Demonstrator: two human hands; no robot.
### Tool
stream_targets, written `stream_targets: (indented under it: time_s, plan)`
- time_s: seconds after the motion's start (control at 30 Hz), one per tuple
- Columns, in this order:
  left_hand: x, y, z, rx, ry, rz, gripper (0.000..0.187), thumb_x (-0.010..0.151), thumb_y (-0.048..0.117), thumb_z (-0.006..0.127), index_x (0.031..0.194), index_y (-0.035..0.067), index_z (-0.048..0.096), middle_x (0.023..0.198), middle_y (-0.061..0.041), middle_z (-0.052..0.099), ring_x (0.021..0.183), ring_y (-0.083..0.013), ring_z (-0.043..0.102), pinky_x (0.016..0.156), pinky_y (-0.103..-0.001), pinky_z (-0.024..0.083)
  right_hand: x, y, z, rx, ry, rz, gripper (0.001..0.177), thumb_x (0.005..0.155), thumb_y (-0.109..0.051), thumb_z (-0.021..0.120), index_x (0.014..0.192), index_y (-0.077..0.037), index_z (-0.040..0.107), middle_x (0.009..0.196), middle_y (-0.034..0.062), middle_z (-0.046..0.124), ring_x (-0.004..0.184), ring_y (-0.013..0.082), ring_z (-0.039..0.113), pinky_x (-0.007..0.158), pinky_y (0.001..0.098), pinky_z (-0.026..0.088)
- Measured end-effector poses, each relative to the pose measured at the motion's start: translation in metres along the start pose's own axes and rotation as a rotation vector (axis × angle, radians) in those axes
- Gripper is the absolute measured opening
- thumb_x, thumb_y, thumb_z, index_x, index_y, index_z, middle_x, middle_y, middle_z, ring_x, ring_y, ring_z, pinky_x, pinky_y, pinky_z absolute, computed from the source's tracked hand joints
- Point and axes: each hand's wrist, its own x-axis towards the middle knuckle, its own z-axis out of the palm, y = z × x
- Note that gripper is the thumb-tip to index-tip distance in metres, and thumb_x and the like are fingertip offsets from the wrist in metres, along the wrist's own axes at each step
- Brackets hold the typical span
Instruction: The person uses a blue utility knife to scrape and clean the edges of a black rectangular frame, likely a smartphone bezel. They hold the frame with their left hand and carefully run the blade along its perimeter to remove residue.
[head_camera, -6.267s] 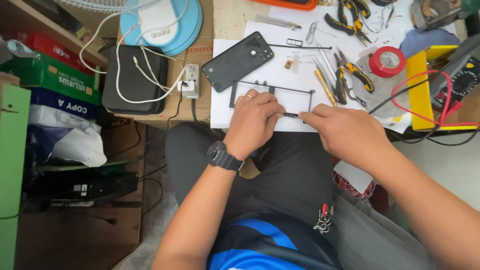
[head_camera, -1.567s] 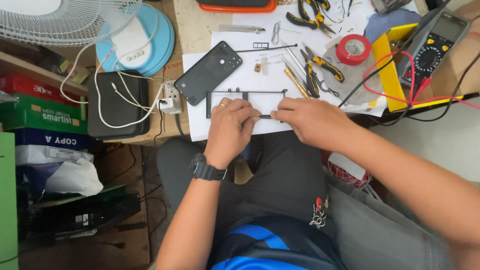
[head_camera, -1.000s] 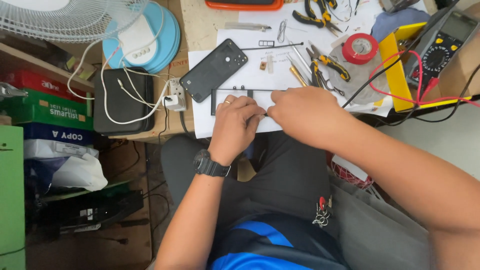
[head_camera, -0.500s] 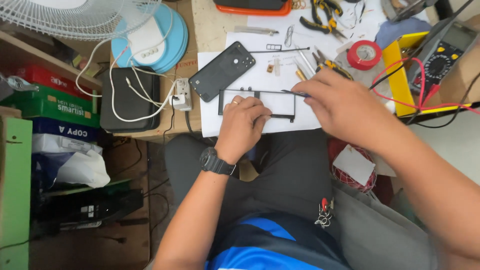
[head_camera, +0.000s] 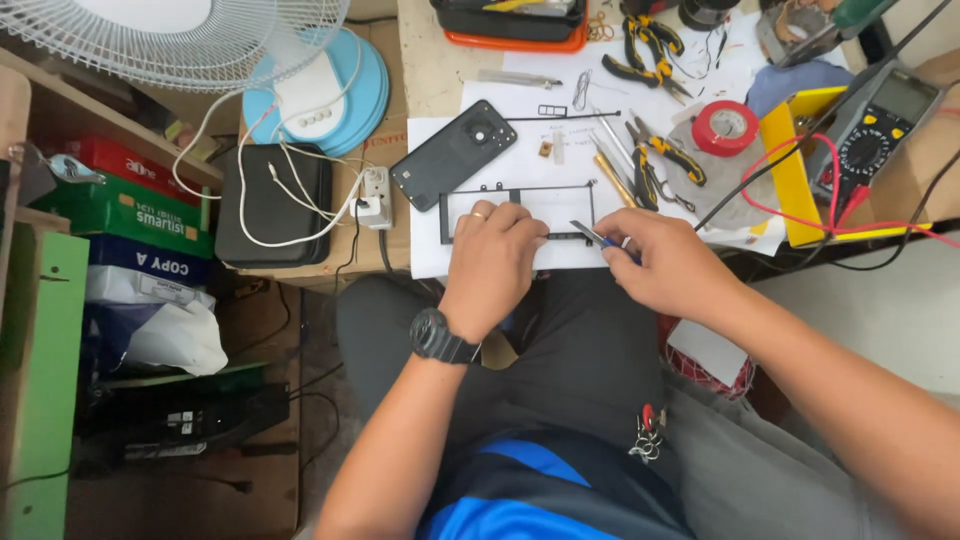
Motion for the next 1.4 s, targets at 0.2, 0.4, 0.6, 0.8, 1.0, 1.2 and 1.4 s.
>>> stream_targets:
  time_s: [0.2,0.4,0.6,0.8,1.0,1.2,1.4]
  plan:
    - [-0.002,-0.002,0.015,-0.014,-0.030,0.028,0.014,0.113,0.012,0.075,0.117,0.009,0.088,0.109,-0.015,0.081,0.102,-0.0297,0.075,0.088,-0.039,0.058,-0.004,-0.006,-0.006,0.128,-0.005,-0.007,0.032,0.103,0.002,0.069,0.134,-0.001,0.080,0.105,0.0200,0.081,0.075,0.0323,0.086,0.059,0.0420,0.064]
    - [0.000,0.001,0.019,0.064,0.014,0.030,0.014,0.114,0.012,0.074,0.119,0.006,0.086,0.109,-0.016,0.080,0.099,-0.0311,0.075,0.085,-0.039,0.058,-0.012,-0.029,-0.006,0.236,0.045,0.087,0.035,0.103,0.005,0.065,0.136,0.009,0.074,0.108,0.0302,0.074,0.070,0.0404,0.084,0.047,0.0438,0.070]
    - [-0.017,0.019,0.037,0.134,0.139,-0.066,0.011,0.112,0.015,0.076,0.112,0.011,0.086,0.103,-0.009,0.078,0.106,-0.0289,0.069,0.090,-0.042,0.053,-0.005,0.024,0.039,-0.008,0.208,-0.038,0.036,0.095,-0.008,0.078,0.131,-0.006,0.083,0.099,0.0191,0.074,0.081,0.0435,0.081,0.062,0.0540,0.063]
    - [-0.011,0.018,0.034,-0.071,0.092,-0.233,0.012,0.109,0.016,0.078,0.109,0.012,0.089,0.100,-0.008,0.078,0.097,-0.0268,0.069,0.085,-0.039,0.052,-0.008,0.014,0.051,0.045,0.169,0.017,0.031,0.104,-0.005,0.070,0.131,0.003,0.080,0.099,0.0221,0.074,0.083,0.0387,0.080,0.068,0.0494,0.067]
    - [-0.007,0.018,0.031,-0.122,0.072,-0.274,0.010,0.105,0.015,0.080,0.106,0.012,0.089,0.097,-0.008,0.079,0.093,-0.0260,0.069,0.083,-0.039,0.051,-0.011,0.009,0.060,-0.009,0.192,-0.050,0.025,0.103,-0.004,0.073,0.126,0.002,0.080,0.095,0.0197,0.073,0.081,0.0355,0.078,0.065,0.0468,0.066]
    - [-0.004,0.018,0.028,-0.132,0.046,-0.310,0.011,0.104,0.015,0.081,0.107,0.012,0.091,0.098,-0.009,0.081,0.091,-0.0249,0.070,0.083,-0.039,0.052,-0.008,0.012,0.066,-0.002,0.187,-0.054,0.023,0.103,-0.004,0.071,0.124,0.001,0.078,0.095,0.0183,0.070,0.084,0.0370,0.077,0.065,0.0470,0.065]
    - [-0.002,0.021,0.027,-0.143,0.054,-0.335,0.012,0.103,0.014,0.081,0.107,0.011,0.092,0.099,-0.011,0.082,0.091,-0.0252,0.070,0.084,-0.039,0.052,-0.007,0.017,0.068,-0.015,0.191,-0.089,0.021,0.103,-0.005,0.071,0.123,-0.001,0.078,0.094,0.0147,0.069,0.084,0.0355,0.077,0.064,0.0458,0.065]
